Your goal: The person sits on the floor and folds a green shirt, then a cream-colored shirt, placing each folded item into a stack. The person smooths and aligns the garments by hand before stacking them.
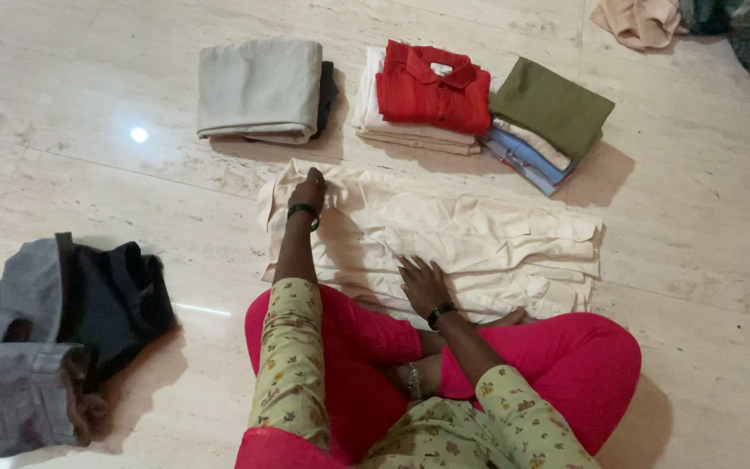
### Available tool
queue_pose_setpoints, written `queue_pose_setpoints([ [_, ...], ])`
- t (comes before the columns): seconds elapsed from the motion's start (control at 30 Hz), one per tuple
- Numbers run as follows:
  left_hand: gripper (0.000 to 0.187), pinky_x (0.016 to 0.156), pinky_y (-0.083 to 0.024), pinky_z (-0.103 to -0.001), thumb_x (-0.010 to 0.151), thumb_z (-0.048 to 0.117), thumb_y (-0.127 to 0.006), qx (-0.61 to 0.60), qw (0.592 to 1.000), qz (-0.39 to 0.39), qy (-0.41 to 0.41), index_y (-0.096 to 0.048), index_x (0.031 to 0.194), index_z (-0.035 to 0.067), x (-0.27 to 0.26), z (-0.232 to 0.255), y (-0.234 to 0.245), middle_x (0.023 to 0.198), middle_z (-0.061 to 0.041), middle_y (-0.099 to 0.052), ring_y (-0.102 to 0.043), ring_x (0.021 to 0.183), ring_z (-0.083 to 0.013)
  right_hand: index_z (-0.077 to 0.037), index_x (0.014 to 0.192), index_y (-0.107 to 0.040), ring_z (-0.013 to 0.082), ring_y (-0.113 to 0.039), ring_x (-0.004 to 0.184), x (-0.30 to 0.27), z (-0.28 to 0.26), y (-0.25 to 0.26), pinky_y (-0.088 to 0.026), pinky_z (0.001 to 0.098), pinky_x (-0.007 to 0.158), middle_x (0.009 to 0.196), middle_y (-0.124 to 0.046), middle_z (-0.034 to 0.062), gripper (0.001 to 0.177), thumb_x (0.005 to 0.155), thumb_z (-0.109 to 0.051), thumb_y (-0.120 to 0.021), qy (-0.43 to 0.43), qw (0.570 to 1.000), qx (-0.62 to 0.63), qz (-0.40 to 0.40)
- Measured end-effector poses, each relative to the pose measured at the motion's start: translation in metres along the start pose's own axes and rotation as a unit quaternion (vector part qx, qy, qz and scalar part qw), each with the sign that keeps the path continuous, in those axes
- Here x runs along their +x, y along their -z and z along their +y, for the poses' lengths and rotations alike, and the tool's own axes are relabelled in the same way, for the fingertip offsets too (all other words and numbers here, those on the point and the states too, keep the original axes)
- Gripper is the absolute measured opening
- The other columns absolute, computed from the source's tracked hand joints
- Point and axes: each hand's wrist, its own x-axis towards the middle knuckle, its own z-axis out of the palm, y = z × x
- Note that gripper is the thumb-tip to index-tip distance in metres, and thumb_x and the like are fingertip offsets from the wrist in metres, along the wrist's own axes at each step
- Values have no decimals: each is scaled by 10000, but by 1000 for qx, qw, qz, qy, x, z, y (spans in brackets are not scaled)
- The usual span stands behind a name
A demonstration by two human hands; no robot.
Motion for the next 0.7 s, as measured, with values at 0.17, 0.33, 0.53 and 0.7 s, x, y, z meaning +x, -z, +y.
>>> queue_pose_setpoints([
  [0.17, 268, 826, -548, -498, 1060, 377, -535, -119, 992, 34, -6, -481, 1263, 210, 7, -4, 6, 976, -154, -827, -765, 929, -323, -112, 1329, -644, 242, -401, 1456, -9, 8, 20, -297, 533, 1176, 1586, -461, -5, 402, 953, -252, -629, 15, 994, 57, 95],
  [0.33, 694, 868, -507, -512, 922, 407, -692, 13, 993, -113, 37, -312, 1501, 363, 3, 7, -1, 1091, -246, -691, -666, 1035, -397, -190, 1263, -692, 267, -403, 1415, -11, 0, 33, -298, 555, 1132, 1554, -470, 24, 350, 923, -266, -656, 33, 996, 49, 61],
  [0.53, 377, 926, -527, -508, 951, 464, -650, 60, 990, -107, 70, -607, 1273, 272, -10, 7, -15, 1213, -165, -717, -667, 1144, -377, -252, 1232, -721, 266, -430, 1418, -18, -4, 31, -313, 548, 1140, 1551, -496, 14, 328, 908, -237, -668, 34, 994, 62, 87],
  [0.7, 404, 874, -533, -515, 909, 553, -696, 37, 999, -15, 27, -702, 1030, 167, 0, 9, 11, 1101, -190, -714, -669, 1066, -396, -236, 1244, -719, 268, -459, 1392, -13, 4, 27, -335, 523, 1117, 1492, -532, 22, 321, 926, -242, -675, 8, 986, 82, 143],
])
